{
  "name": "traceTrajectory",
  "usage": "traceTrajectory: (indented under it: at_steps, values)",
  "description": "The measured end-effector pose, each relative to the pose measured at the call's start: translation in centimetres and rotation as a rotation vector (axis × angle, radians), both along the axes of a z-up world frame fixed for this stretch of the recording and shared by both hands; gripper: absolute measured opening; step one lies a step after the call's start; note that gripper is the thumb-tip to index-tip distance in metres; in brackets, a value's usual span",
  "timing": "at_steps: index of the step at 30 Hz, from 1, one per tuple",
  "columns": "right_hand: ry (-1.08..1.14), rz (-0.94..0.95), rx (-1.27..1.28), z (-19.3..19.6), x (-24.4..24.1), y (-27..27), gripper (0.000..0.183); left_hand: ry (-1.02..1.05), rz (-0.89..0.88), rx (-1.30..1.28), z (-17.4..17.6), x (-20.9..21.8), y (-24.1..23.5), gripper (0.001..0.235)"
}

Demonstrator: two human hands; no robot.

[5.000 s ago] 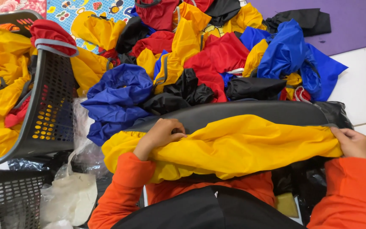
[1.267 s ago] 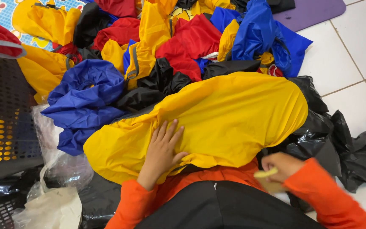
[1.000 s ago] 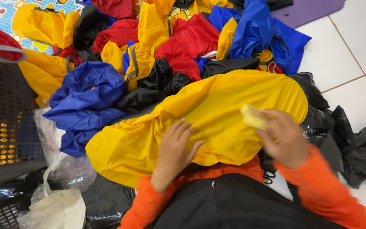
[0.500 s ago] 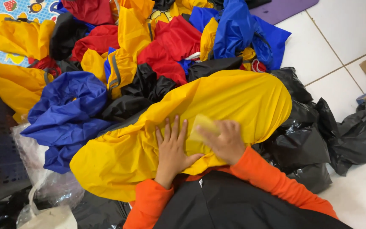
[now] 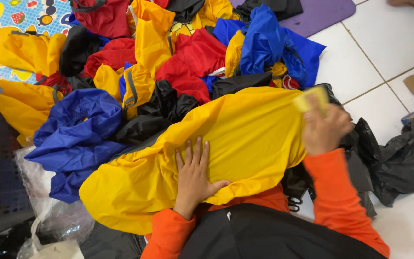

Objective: The person trims a black elastic band attached to a yellow garment using scissors. After cutting, they wipe the surface of the yellow garment with a small yellow sponge. The person then picks up a red garment from a pile of colorful clothes and wipes it with the sponge as well.

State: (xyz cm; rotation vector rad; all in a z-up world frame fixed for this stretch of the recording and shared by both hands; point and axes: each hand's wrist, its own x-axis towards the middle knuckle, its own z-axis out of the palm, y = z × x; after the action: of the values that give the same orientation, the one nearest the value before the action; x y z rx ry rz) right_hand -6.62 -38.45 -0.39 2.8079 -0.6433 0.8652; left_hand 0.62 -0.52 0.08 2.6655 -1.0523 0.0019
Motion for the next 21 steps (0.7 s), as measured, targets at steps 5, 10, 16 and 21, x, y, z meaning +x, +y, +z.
traceTrajectory:
  at_steps: [5,10,16,21]
  values:
    - [-0.105,0.705,0.602,1.0,0.8,17.4,0.027,0.11,-0.003,0.001,0.2,-0.3,-0.1,0.13]
    - [0.029,0.432,0.187,-7.0,2.3,9.8,0.029,0.136,-0.02,-0.062,0.1,-0.4,0.3,0.127]
    - [0.083,-0.134,-0.175,-3.9,1.5,-5.6,0.045,0.027,0.014,-0.26,-1.4,-0.7,0.4,0.099]
    - [-0.052,0.247,0.341,3.5,5.6,10.9,0.038,-0.196,0.176,-0.528,-3.6,-1.1,0.9,0.076]
